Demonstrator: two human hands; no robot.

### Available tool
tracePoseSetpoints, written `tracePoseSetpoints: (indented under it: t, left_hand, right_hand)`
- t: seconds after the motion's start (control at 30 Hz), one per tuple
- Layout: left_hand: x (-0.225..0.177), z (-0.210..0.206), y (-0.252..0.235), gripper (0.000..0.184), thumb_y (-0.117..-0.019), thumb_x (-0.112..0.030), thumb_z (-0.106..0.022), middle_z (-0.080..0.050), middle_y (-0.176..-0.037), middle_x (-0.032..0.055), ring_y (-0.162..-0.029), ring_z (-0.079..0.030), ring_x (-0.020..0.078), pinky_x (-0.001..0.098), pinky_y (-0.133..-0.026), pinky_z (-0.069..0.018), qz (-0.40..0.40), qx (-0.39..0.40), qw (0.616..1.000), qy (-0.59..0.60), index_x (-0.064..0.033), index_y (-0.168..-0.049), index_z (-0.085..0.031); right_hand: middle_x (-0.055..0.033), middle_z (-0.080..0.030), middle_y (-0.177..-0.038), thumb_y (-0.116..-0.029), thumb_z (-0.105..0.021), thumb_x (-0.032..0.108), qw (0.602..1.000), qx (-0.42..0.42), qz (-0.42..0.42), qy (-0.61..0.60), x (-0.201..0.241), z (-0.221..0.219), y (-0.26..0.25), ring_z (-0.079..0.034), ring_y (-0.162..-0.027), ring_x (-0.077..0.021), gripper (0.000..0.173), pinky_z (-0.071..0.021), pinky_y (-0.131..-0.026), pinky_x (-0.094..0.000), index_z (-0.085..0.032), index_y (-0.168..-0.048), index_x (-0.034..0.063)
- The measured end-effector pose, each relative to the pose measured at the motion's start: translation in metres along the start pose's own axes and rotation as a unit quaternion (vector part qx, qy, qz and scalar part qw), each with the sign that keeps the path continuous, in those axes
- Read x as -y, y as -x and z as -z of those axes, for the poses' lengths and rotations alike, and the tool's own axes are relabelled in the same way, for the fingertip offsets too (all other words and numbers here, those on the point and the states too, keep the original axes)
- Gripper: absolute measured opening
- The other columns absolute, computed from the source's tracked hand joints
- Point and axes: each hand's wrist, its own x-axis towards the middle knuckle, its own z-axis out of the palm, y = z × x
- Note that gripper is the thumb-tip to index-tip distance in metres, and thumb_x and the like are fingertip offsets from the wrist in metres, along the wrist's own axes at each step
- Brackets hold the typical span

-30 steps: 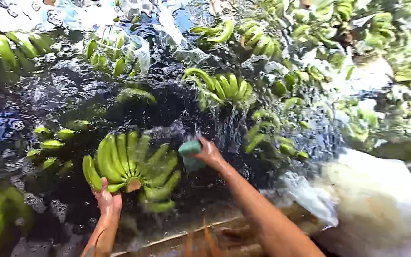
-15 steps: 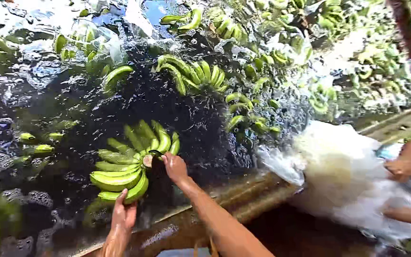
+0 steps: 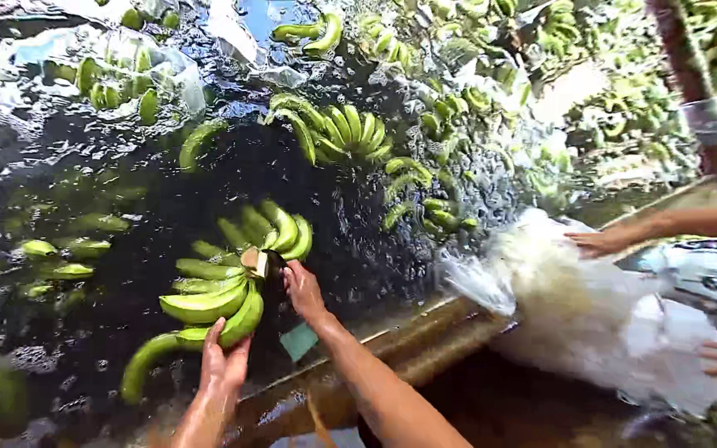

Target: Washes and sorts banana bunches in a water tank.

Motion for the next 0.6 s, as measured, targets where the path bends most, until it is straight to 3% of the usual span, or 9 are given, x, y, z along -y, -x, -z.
tracePoseSetpoints:
  t: [0.13, 0.2, 0.27, 0.3, 0.33, 0.37, 0.4, 0.47, 0.6]
  left_hand:
    - [-0.011, -0.021, 0.02, 0.044, -0.1035, -0.021, -0.051, -0.051, -0.138, 0.0207, -0.122, -0.058, 0.0367, 0.0516, -0.094, -0.0561, 0.044, -0.04, 0.998, 0.028, -0.0093, -0.144, -0.04]
    - [-0.008, -0.025, 0.023, 0.045, -0.1036, -0.021, -0.051, -0.05, -0.139, 0.0214, -0.122, -0.058, 0.0375, 0.0507, -0.094, -0.0567, 0.057, -0.047, 0.997, 0.035, -0.0088, -0.145, -0.039]
    - [-0.002, -0.023, 0.019, 0.045, -0.1037, -0.021, -0.051, -0.051, -0.139, 0.0215, -0.122, -0.058, 0.037, 0.0504, -0.094, -0.0566, 0.056, -0.046, 0.997, 0.032, -0.008, -0.145, -0.039]
    - [0.001, -0.016, 0.015, 0.044, -0.1039, -0.021, -0.05, -0.051, -0.138, 0.0213, -0.122, -0.058, 0.0363, 0.051, -0.095, -0.0558, 0.047, -0.04, 0.998, 0.024, -0.0076, -0.144, -0.039]
    - [0.005, -0.005, 0.009, 0.042, -0.1037, -0.02, -0.05, -0.052, -0.136, 0.0207, -0.121, -0.058, 0.0352, 0.0513, -0.095, -0.0555, 0.035, -0.034, 0.999, 0.011, -0.0073, -0.143, -0.04]
    - [0.008, 0.007, 0.002, 0.04, -0.1037, -0.019, -0.049, -0.054, -0.133, 0.02, -0.118, -0.06, 0.0341, 0.0512, -0.094, -0.0558, 0.022, -0.024, 0.999, -0.006, -0.0067, -0.141, -0.042]
    - [0.011, 0.018, -0.006, 0.039, -0.1041, -0.019, -0.049, -0.056, -0.132, 0.0192, -0.117, -0.061, 0.0327, 0.0504, -0.093, -0.0566, 0.011, -0.012, 1.0, -0.023, -0.0065, -0.14, -0.043]
    - [0.013, 0.034, -0.016, 0.037, -0.1043, -0.019, -0.047, -0.057, -0.13, 0.0186, -0.114, -0.062, 0.0315, 0.0491, -0.092, -0.0572, -0.003, -0.001, 0.999, -0.038, -0.0062, -0.139, -0.043]
    - [0.014, 0.035, -0.015, 0.037, -0.1041, -0.019, -0.046, -0.056, -0.13, 0.0202, -0.114, -0.062, 0.0338, 0.051, -0.092, -0.0569, 0.005, 0.005, 0.999, -0.035, -0.0058, -0.139, -0.043]
  right_hand:
    - [-0.019, -0.069, -0.126, -0.111, -0.039, 0.028, 0.987, -0.084, -0.001, 0.139, 0.019, -0.012, -0.008, -0.07, -0.11, -0.0369, 0.041, -0.0547, -0.094, -0.0561, -0.064, -0.135, 0.0047]
    - [-0.0207, -0.07, -0.124, -0.1107, -0.04, 0.026, 0.984, -0.112, 0.009, 0.137, 0.018, -0.022, -0.012, -0.071, -0.108, -0.0377, 0.041, -0.0557, -0.093, -0.0554, -0.063, -0.135, 0.0019]
    - [-0.0221, -0.071, -0.118, -0.1113, -0.037, 0.025, 0.997, -0.039, -0.006, 0.06, 0.013, -0.026, -0.013, -0.071, -0.107, -0.0352, 0.042, -0.0555, -0.094, -0.0525, -0.06, -0.134, -0.0008]
    - [-0.0206, -0.071, -0.106, -0.1108, -0.038, 0.023, 0.999, 0.024, -0.011, -0.02, 0.005, -0.025, -0.007, -0.071, -0.095, -0.0301, 0.039, -0.0569, -0.086, -0.0471, -0.062, -0.129, -0.0017]
    - [-0.0136, -0.065, -0.087, -0.1096, -0.037, 0.021, 0.987, 0.093, -0.014, -0.128, -0.008, -0.025, 0.003, -0.062, -0.072, -0.0204, 0.035, -0.0538, -0.066, -0.0374, -0.063, -0.118, -0.0012]
    - [-0.0018, -0.053, -0.068, -0.1081, -0.035, 0.024, 0.956, 0.165, -0.025, -0.241, -0.021, -0.024, 0.017, -0.048, -0.052, -0.0095, 0.031, -0.0427, -0.047, -0.0264, -0.06, -0.103, 0.0053]
    - [0.0057, -0.049, -0.06, -0.1053, -0.034, 0.029, 0.91, 0.235, -0.044, -0.338, -0.031, -0.019, 0.029, -0.04, -0.043, -0.0035, 0.031, -0.0354, -0.04, -0.0207, -0.057, -0.094, 0.0123]
    - [0.0083, -0.049, -0.059, -0.1058, -0.03, 0.029, 0.857, 0.243, -0.101, -0.444, -0.046, -0.01, 0.044, -0.038, -0.041, -0.0008, 0.032, -0.0332, -0.038, -0.0174, -0.056, -0.093, 0.0148]
    - [0.0028, -0.047, -0.064, -0.1138, -0.03, 0.023, 0.864, 0.087, -0.224, -0.442, -0.055, -0.026, 0.036, -0.041, -0.045, -0.0056, 0.03, -0.0376, -0.041, -0.0202, -0.053, -0.106, 0.0054]
